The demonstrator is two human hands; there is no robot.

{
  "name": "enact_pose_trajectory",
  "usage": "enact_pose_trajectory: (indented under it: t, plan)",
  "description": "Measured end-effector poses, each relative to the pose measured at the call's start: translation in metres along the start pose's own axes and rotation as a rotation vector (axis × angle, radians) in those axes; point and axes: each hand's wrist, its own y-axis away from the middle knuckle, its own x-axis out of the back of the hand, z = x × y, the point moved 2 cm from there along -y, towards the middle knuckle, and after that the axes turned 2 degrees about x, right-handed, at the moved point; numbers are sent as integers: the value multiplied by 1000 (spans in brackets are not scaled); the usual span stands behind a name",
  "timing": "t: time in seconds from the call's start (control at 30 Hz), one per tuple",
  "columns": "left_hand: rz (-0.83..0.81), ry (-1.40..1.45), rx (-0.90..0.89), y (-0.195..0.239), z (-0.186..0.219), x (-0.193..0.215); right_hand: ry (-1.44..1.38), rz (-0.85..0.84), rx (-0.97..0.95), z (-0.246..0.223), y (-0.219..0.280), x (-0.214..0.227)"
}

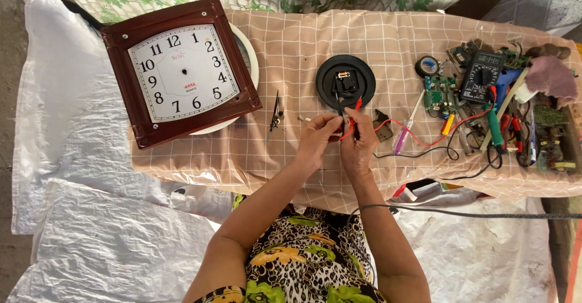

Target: The person uses a multimeter to test a small black electronic component on a table. They hold the component with one hand and touch the multimeter probes to its terminals with the other hand, repeatedly checking the connection.

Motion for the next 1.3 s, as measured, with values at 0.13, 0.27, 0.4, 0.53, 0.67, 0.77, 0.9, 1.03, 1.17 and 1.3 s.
enact_pose_trajectory:
  t: [0.13, 0.27, 0.4, 0.53, 0.67, 0.77, 0.9, 1.03, 1.17, 1.3]
  plan:
    - [-6, 63, 36, 2, 14, -8, -19, -34, 0, 7, -1, 1]
    - [-23, 109, 48, -14, 15, -7, -39, -46, -14, 11, -13, 6]
    - [-55, 146, 10, -27, 14, -5, -86, 0, -81, 26, -30, 24]
    - [-21, 79, -42, -40, 15, -2, -179, 18, -177, 33, -41, 22]
    - [-13, 51, -66, -53, 14, -4, -225, -7, -270, 53, -50, 20]
    - [-18, 30, -75, -66, 11, -3, -195, -27, -279, 57, -58, 16]
    - [-1, -27, -75, -81, 9, -3, -151, -56, -284, 65, -64, 12]
    - [5, -64, -108, -92, 15, -4, -131, -76, -280, 58, -73, 7]
    - [16, -182, -198, -94, 27, -9, -135, -92, -266, 61, -79, 0]
    - [18, -230, -226, -96, 29, -15, -143, -90, -241, 78, -78, -9]
